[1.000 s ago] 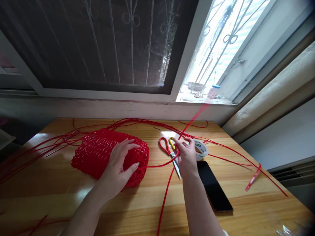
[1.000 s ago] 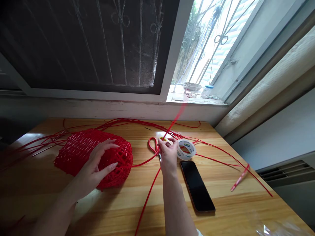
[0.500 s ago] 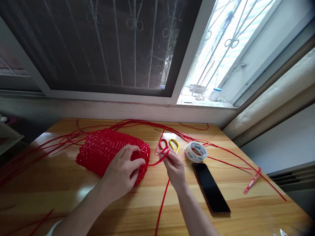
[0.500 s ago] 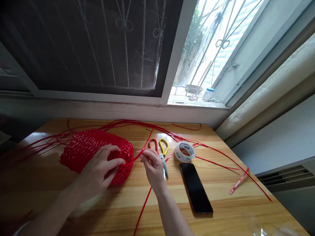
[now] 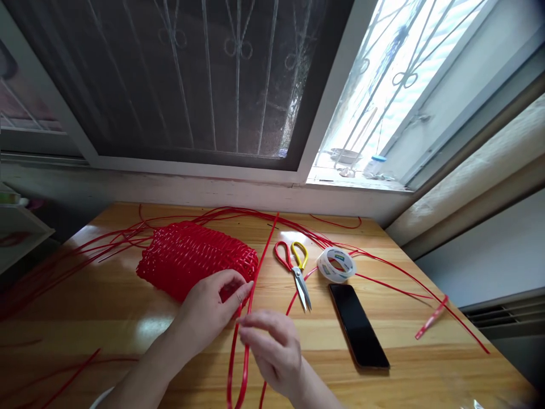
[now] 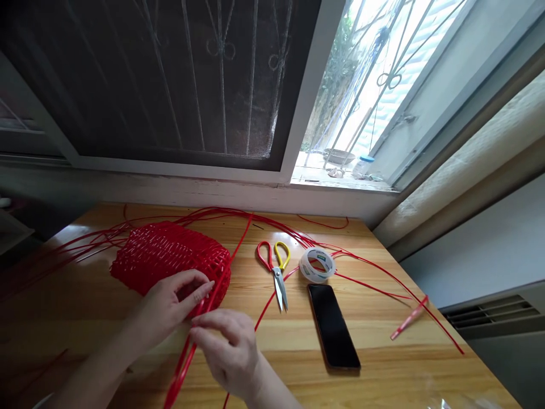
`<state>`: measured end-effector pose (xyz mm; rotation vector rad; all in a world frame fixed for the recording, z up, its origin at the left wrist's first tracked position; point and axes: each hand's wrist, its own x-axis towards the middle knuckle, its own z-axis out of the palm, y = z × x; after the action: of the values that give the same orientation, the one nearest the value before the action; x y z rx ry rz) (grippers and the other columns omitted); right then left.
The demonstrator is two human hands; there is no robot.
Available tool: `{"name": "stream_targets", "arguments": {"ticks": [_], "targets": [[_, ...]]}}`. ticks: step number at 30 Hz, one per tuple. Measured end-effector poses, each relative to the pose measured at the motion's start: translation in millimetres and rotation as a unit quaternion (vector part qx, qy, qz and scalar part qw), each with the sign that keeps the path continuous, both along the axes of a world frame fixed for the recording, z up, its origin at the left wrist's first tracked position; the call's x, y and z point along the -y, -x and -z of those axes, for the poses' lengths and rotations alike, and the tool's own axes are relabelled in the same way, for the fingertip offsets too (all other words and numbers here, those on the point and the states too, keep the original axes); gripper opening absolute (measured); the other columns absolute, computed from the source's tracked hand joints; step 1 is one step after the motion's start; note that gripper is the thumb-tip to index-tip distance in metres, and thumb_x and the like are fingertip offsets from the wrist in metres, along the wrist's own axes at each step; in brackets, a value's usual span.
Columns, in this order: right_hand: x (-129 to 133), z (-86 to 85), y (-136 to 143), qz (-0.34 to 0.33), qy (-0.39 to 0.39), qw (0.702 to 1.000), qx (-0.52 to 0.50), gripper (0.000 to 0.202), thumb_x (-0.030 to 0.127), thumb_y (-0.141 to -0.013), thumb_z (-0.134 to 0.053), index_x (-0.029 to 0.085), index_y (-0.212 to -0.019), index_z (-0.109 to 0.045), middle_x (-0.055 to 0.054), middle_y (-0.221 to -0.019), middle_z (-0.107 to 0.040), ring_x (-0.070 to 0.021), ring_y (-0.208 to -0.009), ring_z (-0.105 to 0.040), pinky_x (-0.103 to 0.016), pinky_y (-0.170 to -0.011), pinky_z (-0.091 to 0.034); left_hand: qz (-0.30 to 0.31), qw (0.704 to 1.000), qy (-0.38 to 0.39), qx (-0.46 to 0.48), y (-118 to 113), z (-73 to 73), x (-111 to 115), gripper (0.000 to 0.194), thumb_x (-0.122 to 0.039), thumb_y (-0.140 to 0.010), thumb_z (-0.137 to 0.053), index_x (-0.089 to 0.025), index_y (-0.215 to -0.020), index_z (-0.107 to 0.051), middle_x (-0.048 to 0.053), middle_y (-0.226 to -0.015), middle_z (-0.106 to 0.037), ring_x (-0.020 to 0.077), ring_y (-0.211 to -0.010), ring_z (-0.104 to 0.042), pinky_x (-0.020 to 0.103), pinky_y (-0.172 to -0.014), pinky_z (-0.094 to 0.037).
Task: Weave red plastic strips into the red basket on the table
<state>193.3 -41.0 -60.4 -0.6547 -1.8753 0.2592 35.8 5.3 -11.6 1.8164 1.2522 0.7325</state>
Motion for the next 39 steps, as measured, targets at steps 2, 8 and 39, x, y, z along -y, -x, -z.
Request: {"name": "stream_targets", "arguments": {"ticks": [2,8,39], "targets": [[10.7,-2.5,7.2,-0.015,-0.03,0.999,0.012,0.035,0.016,-0.087,-0.048,0.025,-0.12,-0.054,-0.007,-0.089,-0.071,-0.0166,-0.076,-0.066,-0.028,-0.068,-0.053,-0.016,0.998,0.001,-0.068,-1.3,-4.8,-1.3,0.034,-0.052,-0.084,-0.048,-0.02,-0.085,-0.061,0.0,-0.079,-0.063,0.0151,-0.073,-0.057,0.024,-0.066,-0.04],[30.5,-0.4,22.5,-0.134,0.013,0.981,0.14,0.023,0.03,-0.095,-0.041,0.02,-0.099,-0.061,0.002,-0.095,-0.072,-0.0076,-0.078,-0.065,-0.016,-0.071,-0.049,-0.047,0.998,0.047,0.015,-5.3,-3.7,-12.9,0.043,-0.059,-0.082,-0.046,-0.016,-0.085,-0.055,0.002,-0.067,-0.062,0.0149,-0.064,-0.058,0.023,-0.058,-0.043],[-33.6,8.3,13.7,0.143,0.269,0.952,-0.036,0.018,0.016,-0.083,-0.05,0.019,-0.093,-0.065,-0.006,-0.083,-0.056,-0.0145,-0.068,-0.054,-0.026,-0.06,-0.046,0.009,0.987,0.1,-0.126,-0.7,-2.4,8.2,0.036,-0.032,-0.083,-0.034,-0.017,-0.056,-0.052,-0.002,-0.041,-0.047,0.0113,-0.042,-0.045,0.022,-0.05,-0.032]]}}
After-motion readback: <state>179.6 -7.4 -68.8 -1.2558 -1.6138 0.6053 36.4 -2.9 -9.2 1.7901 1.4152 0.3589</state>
